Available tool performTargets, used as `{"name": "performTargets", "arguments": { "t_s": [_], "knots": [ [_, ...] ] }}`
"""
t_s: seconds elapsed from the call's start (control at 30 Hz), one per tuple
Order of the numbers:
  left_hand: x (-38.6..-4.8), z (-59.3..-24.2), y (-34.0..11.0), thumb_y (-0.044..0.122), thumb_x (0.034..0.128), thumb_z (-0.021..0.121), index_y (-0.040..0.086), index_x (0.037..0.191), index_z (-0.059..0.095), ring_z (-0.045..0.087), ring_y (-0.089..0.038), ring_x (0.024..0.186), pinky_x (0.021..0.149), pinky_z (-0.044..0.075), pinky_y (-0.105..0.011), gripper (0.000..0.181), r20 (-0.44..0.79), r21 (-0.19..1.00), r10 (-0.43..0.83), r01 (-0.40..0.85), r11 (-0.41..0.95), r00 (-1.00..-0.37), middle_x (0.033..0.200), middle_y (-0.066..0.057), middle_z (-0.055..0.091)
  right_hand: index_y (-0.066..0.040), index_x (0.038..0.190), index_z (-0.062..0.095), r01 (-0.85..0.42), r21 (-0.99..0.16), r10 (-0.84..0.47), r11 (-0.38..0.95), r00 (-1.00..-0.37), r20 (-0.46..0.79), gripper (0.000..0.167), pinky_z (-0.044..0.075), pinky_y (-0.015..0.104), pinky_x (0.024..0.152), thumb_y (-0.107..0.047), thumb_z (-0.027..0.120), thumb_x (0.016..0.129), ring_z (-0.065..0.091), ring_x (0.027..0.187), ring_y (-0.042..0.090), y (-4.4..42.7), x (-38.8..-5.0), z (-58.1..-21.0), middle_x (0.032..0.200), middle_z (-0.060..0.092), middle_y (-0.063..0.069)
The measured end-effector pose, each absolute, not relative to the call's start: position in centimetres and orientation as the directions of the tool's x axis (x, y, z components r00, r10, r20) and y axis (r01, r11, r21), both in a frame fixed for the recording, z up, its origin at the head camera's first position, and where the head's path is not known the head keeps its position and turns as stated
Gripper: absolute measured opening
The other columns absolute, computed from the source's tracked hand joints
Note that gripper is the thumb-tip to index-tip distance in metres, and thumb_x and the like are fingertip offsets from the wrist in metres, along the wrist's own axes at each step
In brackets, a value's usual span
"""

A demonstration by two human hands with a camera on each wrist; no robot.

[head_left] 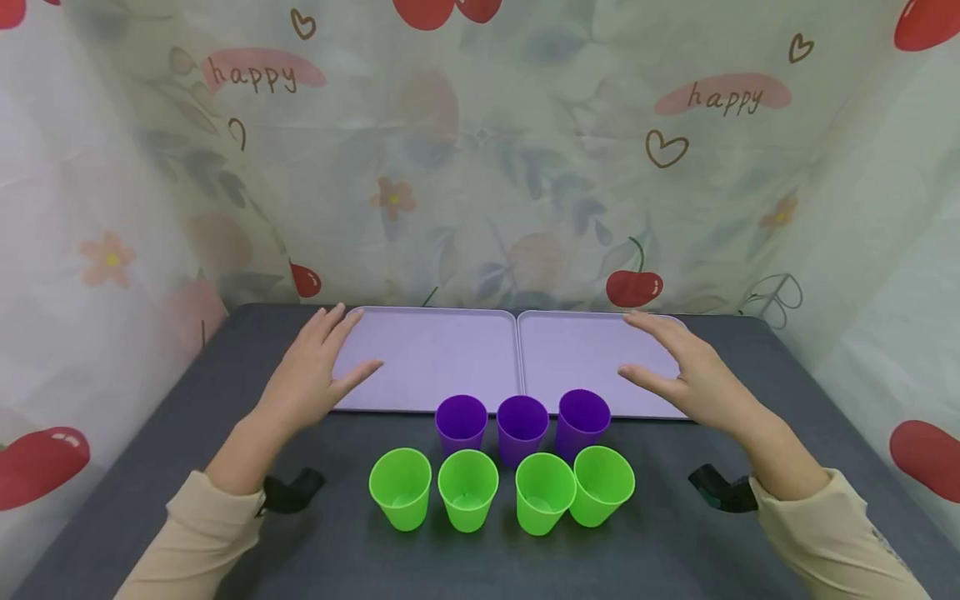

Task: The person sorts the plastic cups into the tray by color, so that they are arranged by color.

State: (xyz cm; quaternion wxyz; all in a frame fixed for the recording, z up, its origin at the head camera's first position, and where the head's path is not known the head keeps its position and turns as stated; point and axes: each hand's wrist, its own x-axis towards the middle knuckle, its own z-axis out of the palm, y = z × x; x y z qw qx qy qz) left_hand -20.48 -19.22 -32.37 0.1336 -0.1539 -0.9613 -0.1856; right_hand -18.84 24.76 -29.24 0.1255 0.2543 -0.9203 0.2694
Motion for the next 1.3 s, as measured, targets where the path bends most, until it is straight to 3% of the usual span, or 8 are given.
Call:
{"name": "performTargets", "arguments": {
  "t_s": [0.1, 0.23, 0.33, 0.57, 0.73, 0.9, 1.03, 1.3],
  "knots": [
    [-20.9, -33.0, -20.5, 0.047, 0.0911, 0.053, 0.005, 0.144, 0.032, 0.025, -0.042, 0.138, 0.11, 0.023, -0.06, 0.07, 0.245, 0.449, 0.214, 0.306, 0.839, -0.946, 0.148, -0.023, 0.031, -0.012, 0.131, 0.052, -0.564, -0.455, -0.444, 0.689, -0.825, 0.351, 0.049, 0.043, 0.036, 0.1, -0.02, 0.067, 0.085, 0.052, 0.119, 0.027, 25.4, -18.6, -29.8, 0.131, 0.056, 0.008],
    [-21.5, -34.4, -21.9, 0.045, 0.0925, 0.051, 0.0, 0.141, 0.036, 0.033, -0.041, 0.134, 0.108, 0.028, -0.058, 0.068, 0.182, 0.54, 0.179, 0.251, 0.803, -0.967, 0.144, -0.024, 0.038, -0.015, 0.124, 0.057, -0.596, -0.498, -0.503, 0.63, -0.802, 0.323, 0.042, 0.044, 0.012, 0.093, -0.016, 0.068, 0.084, 0.059, 0.108, 0.006, 26.1, -18.6, -31.1, 0.122, 0.061, 0.001],
    [-21.8, -35.4, -22.7, 0.042, 0.0925, 0.053, -0.001, 0.138, 0.04, 0.038, -0.043, 0.13, 0.105, 0.033, -0.058, 0.064, 0.162, 0.562, 0.161, 0.225, 0.796, -0.974, 0.14, -0.025, 0.042, -0.014, 0.121, 0.059, -0.619, -0.54, -0.55, 0.57, -0.776, 0.309, 0.041, 0.048, 0.016, 0.089, -0.012, 0.07, 0.082, 0.058, 0.104, -0.003, 26.4, -18.6, -32.1, 0.117, 0.063, 0.0],
    [-22.4, -37.7, -23.8, 0.03, 0.0901, 0.061, -0.002, 0.129, 0.05, 0.052, -0.042, 0.119, 0.1, 0.042, -0.053, 0.051, 0.157, 0.619, 0.131, 0.201, 0.76, -0.979, 0.128, -0.027, 0.054, -0.007, 0.118, 0.059, -0.652, -0.609, -0.665, 0.451, -0.701, 0.258, 0.042, 0.053, 0.022, 0.085, -0.009, 0.073, 0.078, 0.062, 0.099, 0.002, 26.7, -18.3, -33.8, 0.111, 0.065, 0.009],
    [-22.8, -39.2, -24.2, 0.022, 0.0873, 0.064, -0.004, 0.122, 0.055, 0.058, -0.041, 0.11, 0.093, 0.047, -0.051, 0.044, 0.172, 0.633, 0.116, 0.2, 0.748, -0.978, 0.12, -0.026, 0.06, -0.004, 0.117, 0.058, -0.66, -0.648, -0.727, 0.379, -0.646, 0.233, 0.046, 0.053, 0.021, 0.085, -0.009, 0.076, 0.075, 0.061, 0.101, -0.001, 26.6, -18.0, -34.5, 0.11, 0.065, 0.004],
    [-23.1, -40.0, -24.4, 0.017, 0.0855, 0.066, -0.006, 0.116, 0.058, 0.062, -0.039, 0.101, 0.087, 0.051, -0.049, 0.039, 0.188, 0.647, 0.126, 0.219, 0.73, -0.974, 0.113, -0.026, 0.063, -0.004, 0.117, 0.058, -0.653, -0.671, -0.744, 0.351, -0.629, 0.224, 0.049, 0.053, 0.022, 0.086, -0.008, 0.077, 0.073, 0.061, 0.102, 0.002, 26.6, -17.7, -35.0, 0.111, 0.064, -0.001],
    [-23.3, -40.3, -24.7, 0.014, 0.0844, 0.067, -0.006, 0.115, 0.058, 0.063, -0.038, 0.098, 0.084, 0.052, -0.049, 0.038, 0.187, 0.65, 0.13, 0.222, 0.726, -0.974, 0.11, -0.027, 0.064, -0.004, 0.117, 0.058, -0.651, -0.679, -0.754, 0.34, -0.62, 0.217, 0.05, 0.052, 0.023, 0.087, -0.009, 0.078, 0.072, 0.062, 0.102, 0.006, 26.4, -17.3, -35.3, 0.111, 0.064, 0.006],
    [-23.6, -40.8, -24.9, 0.01, 0.0828, 0.069, -0.009, 0.114, 0.057, 0.064, -0.038, 0.095, 0.084, 0.052, -0.048, 0.038, 0.18, 0.659, 0.142, 0.227, 0.717, -0.973, 0.105, -0.028, 0.065, -0.011, 0.122, 0.056, -0.663, -0.658, -0.772, 0.357, -0.606, 0.191, 0.058, 0.052, 0.023, 0.086, -0.015, 0.081, 0.069, 0.06, 0.104, 0.003, 26.0, -16.7, -35.8, 0.117, 0.064, 0.001]
  ]
}}
